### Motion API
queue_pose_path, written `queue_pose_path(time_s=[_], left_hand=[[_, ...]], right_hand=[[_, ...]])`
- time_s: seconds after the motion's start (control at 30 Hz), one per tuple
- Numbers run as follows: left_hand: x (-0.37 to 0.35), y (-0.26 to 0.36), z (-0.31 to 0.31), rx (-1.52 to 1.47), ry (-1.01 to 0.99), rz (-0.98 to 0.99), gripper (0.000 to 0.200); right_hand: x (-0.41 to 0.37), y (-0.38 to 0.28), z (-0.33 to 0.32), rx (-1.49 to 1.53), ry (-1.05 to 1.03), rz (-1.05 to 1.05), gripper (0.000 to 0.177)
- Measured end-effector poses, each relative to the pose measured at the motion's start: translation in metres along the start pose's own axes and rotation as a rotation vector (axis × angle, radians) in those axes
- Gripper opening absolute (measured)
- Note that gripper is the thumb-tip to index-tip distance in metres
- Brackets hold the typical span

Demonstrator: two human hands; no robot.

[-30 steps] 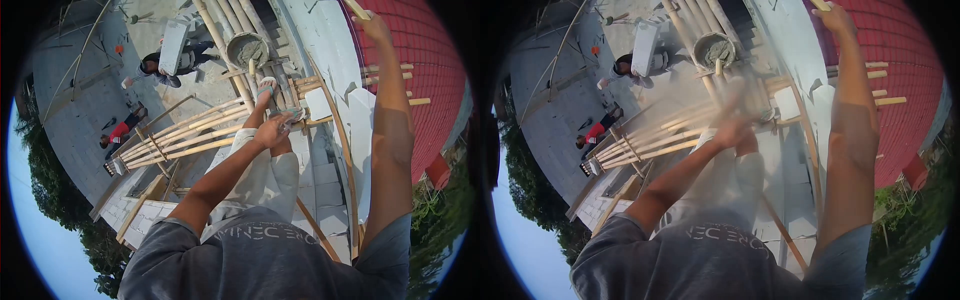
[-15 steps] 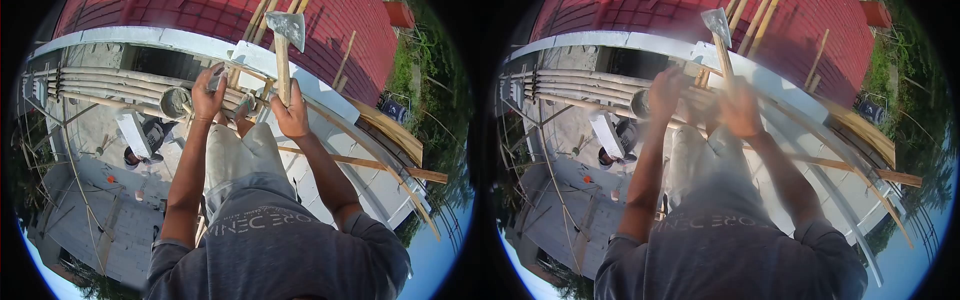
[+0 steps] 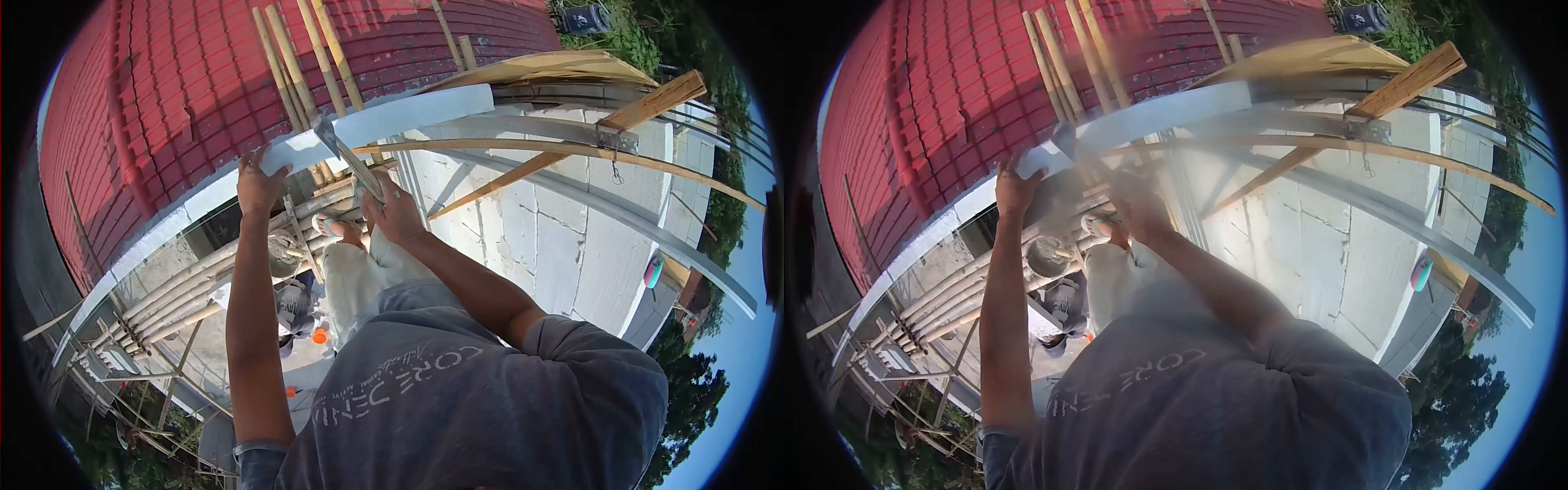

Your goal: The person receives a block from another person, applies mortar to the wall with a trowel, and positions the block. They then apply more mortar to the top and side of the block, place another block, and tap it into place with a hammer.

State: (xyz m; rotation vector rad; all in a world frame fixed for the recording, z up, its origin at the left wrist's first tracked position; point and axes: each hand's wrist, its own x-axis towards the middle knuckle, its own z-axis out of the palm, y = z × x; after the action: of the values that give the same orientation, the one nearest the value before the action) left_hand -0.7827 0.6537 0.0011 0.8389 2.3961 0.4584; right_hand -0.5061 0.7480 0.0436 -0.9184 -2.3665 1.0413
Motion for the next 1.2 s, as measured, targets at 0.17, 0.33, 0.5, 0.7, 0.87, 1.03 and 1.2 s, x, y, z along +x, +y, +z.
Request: queue_pose_path(time_s=[0.17, 0.33, 0.5, 0.7, 0.87, 1.03, 1.2], left_hand=[[0.004, -0.003, -0.001, 0.018, 0.042, 0.047, 0.073], [0.005, -0.007, -0.003, -0.023, 0.014, 0.083, 0.074], [0.022, -0.028, 0.002, 0.039, 0.044, 0.282, 0.076], [0.046, -0.034, -0.002, 0.19, -0.085, 0.189, 0.079], [0.069, -0.042, -0.007, 0.15, -0.192, 0.257, 0.073], [0.069, -0.032, -0.015, 0.178, -0.262, 0.211, 0.066], [0.062, -0.043, -0.006, 0.34, -0.066, 0.282, 0.072]], right_hand=[[-0.005, 0.007, -0.002, -0.002, -0.277, 0.467, 0.033], [-0.017, 0.028, 0.002, -0.063, -0.155, 0.294, 0.062], [-0.032, 0.048, 0.037, -0.154, -0.232, 0.418, 0.052], [0.003, -0.014, -0.011, 0.014, -0.272, 0.552, 0.041], [0.005, -0.009, -0.002, 0.033, -0.162, 0.468, 0.037], [-0.003, 0.018, 0.022, 0.054, -0.221, 0.623, 0.035], [-0.006, 0.014, 0.023, 0.041, -0.122, 0.435, 0.039]])
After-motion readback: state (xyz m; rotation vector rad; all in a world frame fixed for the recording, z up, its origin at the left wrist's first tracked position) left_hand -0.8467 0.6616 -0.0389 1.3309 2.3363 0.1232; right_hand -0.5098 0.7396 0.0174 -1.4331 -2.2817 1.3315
